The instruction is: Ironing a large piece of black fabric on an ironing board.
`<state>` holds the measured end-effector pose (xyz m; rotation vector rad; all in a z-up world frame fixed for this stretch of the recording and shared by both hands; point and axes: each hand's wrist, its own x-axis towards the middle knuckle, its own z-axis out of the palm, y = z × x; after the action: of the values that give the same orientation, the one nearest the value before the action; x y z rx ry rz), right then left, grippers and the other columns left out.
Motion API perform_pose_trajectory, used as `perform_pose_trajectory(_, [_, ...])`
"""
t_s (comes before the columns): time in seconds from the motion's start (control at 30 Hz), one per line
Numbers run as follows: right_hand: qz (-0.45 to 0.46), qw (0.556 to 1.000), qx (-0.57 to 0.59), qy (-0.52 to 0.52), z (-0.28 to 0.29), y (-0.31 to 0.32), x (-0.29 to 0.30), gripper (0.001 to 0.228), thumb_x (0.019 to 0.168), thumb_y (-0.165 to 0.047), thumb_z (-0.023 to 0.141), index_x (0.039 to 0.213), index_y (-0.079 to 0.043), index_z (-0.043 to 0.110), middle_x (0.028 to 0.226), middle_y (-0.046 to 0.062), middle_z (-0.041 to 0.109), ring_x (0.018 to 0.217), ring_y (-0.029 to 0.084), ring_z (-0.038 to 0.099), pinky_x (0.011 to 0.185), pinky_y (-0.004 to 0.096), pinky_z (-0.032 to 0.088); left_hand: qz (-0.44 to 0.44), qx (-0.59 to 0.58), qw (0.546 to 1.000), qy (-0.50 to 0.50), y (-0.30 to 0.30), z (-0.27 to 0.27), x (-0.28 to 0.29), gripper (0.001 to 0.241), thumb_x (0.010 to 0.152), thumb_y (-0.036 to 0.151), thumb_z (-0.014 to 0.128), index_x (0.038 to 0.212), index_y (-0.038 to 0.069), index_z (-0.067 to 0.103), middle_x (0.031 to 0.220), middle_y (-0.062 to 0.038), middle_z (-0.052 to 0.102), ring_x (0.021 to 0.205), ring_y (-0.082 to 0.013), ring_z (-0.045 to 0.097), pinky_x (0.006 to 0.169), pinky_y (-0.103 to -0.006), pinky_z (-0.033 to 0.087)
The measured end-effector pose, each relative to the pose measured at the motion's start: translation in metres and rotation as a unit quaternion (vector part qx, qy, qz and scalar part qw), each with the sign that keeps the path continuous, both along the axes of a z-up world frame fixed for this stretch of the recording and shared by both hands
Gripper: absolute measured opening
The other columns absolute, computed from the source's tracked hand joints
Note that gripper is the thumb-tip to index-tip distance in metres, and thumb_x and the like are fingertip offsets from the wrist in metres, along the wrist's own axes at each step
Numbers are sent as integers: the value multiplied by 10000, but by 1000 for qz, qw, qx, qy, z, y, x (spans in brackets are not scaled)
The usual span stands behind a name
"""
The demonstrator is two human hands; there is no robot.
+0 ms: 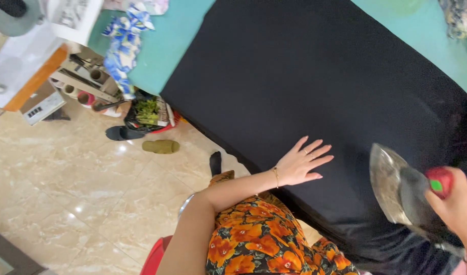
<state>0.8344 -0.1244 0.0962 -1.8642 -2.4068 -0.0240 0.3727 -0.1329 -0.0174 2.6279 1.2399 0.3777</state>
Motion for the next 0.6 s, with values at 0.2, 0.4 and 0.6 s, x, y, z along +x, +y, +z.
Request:
perform_pose_trajectory(0.2, [46,959,-28,-277,45,83,-220,517,867,-425,793,1310,-185,674,659,59,683,595,225,673,670,301,543,19,12,999,-23,-3,-1,-81,713,992,642,434,1602,275,378,1700,-28,273,1582,-259,228,1295,-559,136])
perform_pose_trajectory(0.4, [116,956,-16,-269,31,117,-293,462,878,-427,779,1259,-185,680,584,39,644,545,196,665,700,282,530,137,-8,990,-17,28,-8,-166,708,1009,640,405,1592,240,378,1698,-65,270,1575,-280,202,1258,-606,126])
perform_pose_trajectory(0.6, [93,972,-37,-214,27,107,-326,486,937,-458,761,1326,-178,680,626,51,658,540,195,664,672,308,519,234,-22,971,-40,77,-8,-229,700,1021,644,380,1595,243,373,1700,-67,266,1581,-307,204,1260,-654,122])
